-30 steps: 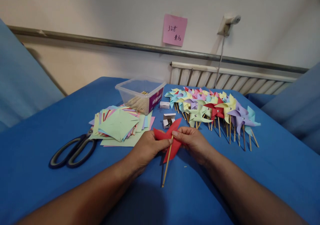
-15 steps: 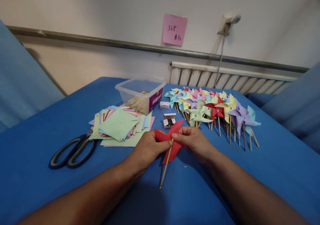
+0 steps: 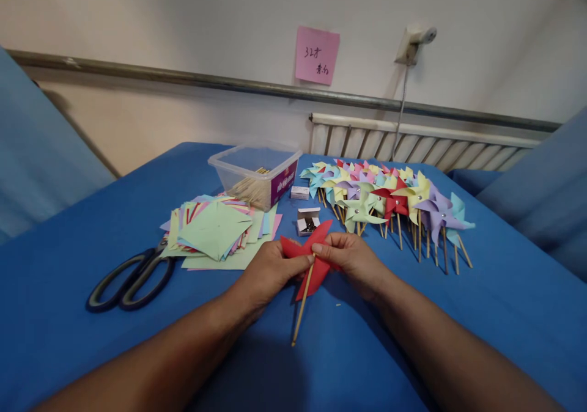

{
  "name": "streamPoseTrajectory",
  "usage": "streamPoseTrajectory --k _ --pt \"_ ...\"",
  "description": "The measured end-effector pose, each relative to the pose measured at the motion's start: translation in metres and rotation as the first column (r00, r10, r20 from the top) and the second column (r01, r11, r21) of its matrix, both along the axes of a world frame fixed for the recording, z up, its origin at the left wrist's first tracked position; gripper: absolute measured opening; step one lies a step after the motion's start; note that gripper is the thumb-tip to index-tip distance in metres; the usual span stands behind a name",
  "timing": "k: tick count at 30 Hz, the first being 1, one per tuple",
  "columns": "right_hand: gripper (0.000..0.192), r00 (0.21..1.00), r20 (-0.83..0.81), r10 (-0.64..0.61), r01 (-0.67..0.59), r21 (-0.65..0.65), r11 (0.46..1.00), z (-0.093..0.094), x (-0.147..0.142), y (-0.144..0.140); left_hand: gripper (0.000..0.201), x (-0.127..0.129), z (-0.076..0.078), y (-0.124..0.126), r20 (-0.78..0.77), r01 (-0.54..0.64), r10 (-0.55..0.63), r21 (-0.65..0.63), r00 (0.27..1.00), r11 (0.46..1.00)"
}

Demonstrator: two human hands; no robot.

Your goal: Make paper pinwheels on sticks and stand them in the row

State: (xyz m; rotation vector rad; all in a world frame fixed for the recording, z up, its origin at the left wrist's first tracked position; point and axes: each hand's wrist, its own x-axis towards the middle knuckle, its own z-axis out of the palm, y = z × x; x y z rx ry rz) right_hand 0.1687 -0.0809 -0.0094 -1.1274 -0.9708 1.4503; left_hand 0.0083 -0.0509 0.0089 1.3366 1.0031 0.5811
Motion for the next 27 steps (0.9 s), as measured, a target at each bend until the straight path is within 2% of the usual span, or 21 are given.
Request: streamPoseTrajectory --k 9,18,27 --pt "0.034 0.999 -0.029 0.021 -0.022 -0.001 1.0 -0.0004 -0.0017 -0.0008 0.024 0.0014 0.0007 -0.0029 0.007 -0.051 0.051 -0.021 0.999 0.998" --pt "0.034 1.0 -0.016 -0.017 0.017 0.006 1.0 0.0021 -0.0032 -0.0009 0.027 0.0006 0.001 -0.0004 -0.016 -0.013 0.013 0.022 1.0 1.0" --pt "0.035 1.0 -0.03 -0.009 0.009 -0.002 1.0 -0.001 -0.004 -0.0015 0.025 0.0 -0.0008 -0.0006 -0.026 -0.029 0.03 0.037 0.999 0.999"
